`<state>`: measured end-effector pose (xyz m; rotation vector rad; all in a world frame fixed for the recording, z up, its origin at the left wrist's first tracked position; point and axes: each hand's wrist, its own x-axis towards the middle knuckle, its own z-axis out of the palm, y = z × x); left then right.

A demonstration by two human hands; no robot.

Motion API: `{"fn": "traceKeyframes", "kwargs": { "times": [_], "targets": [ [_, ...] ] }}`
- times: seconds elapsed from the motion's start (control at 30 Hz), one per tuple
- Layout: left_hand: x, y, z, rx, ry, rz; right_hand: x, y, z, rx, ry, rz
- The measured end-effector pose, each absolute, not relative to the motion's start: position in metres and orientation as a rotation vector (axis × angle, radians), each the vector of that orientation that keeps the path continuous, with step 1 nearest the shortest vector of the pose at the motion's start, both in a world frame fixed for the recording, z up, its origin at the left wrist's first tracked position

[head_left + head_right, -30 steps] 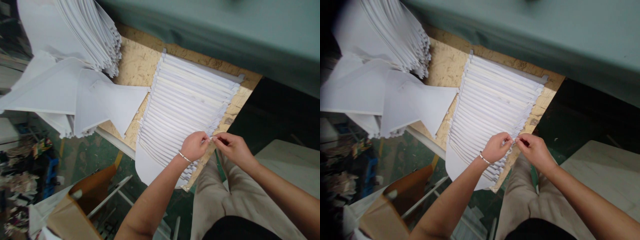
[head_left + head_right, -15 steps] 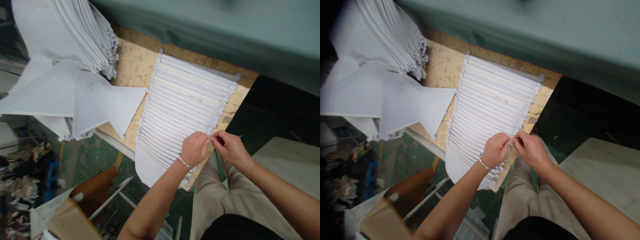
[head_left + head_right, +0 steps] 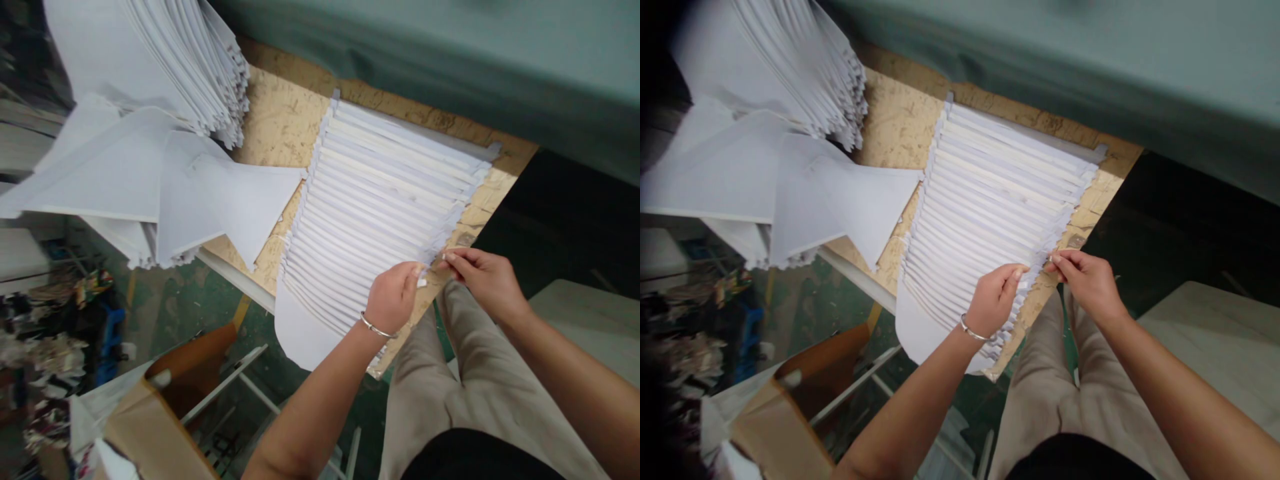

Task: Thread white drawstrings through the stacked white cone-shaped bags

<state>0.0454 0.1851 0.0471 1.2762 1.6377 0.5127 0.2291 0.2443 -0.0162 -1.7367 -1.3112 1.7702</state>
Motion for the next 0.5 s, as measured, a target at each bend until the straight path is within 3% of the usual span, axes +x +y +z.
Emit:
{"fn": "traceKeyframes", "kwargs": {
  "times": [0.5],
  "targets": [
    [0.051,0.19,0.002,1.105,1.904,0.429,0.204,0.244,-0.03,-1.71,-0.998,1.921]
  ]
}}
